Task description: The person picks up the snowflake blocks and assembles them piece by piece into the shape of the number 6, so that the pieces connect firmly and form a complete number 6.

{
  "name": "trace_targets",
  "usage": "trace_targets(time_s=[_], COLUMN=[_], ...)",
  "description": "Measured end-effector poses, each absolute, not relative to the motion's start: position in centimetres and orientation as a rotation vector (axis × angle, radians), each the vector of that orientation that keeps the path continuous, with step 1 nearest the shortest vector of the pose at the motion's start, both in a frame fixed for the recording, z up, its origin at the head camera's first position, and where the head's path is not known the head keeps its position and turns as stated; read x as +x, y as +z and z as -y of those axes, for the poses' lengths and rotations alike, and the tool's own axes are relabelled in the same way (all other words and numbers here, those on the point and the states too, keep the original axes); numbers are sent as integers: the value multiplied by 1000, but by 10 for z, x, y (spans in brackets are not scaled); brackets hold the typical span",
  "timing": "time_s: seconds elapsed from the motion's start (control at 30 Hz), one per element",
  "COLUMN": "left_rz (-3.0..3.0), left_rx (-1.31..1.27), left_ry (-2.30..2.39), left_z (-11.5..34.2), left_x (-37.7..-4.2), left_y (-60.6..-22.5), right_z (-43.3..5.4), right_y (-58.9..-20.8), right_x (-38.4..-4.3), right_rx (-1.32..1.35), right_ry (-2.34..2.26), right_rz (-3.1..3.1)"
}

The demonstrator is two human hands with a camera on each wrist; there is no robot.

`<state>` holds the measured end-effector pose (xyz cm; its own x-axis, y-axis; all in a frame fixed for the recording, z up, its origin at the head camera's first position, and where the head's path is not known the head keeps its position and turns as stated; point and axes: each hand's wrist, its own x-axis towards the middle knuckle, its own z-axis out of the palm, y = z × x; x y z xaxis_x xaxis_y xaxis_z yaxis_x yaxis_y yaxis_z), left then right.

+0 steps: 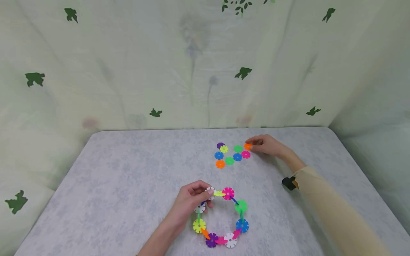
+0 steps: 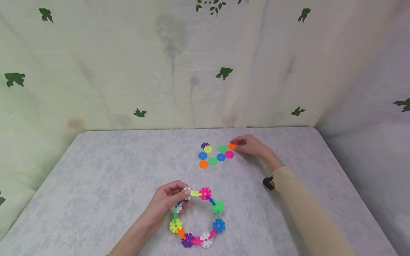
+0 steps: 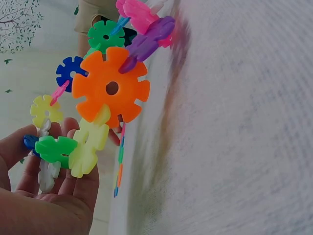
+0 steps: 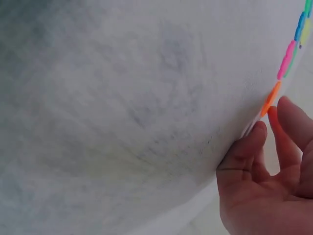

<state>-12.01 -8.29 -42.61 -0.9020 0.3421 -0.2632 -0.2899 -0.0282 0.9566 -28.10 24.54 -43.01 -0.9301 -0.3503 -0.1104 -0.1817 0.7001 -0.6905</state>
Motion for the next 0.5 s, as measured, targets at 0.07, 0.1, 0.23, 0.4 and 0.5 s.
trace_targets(time_s=[0.07, 0.1, 0.23, 0.4, 0.5], left_rz=[-1825, -1819, -1789, -1766, -1754], left_rx=[51, 50, 70, 108, 109], left_ry=[1980, 1979, 1979, 1967, 1963], left_z=[83, 83, 83, 83, 83], left_x=[-119, -119, -118, -117, -118], left_y=[-426, -426, -425, -422, -421], right_z=[-245, -244, -241, -235, -231], right_y=[-430, -430, -431, -425, -421], right_x=[-283, -284, -284, -276, -269], right_rx=[-436, -436, -408, -290, -268], right_ry=[-1024, -1013, -1021, -1034, -999], right_rz=[-2686, -2694, -2718, -2766, -2808])
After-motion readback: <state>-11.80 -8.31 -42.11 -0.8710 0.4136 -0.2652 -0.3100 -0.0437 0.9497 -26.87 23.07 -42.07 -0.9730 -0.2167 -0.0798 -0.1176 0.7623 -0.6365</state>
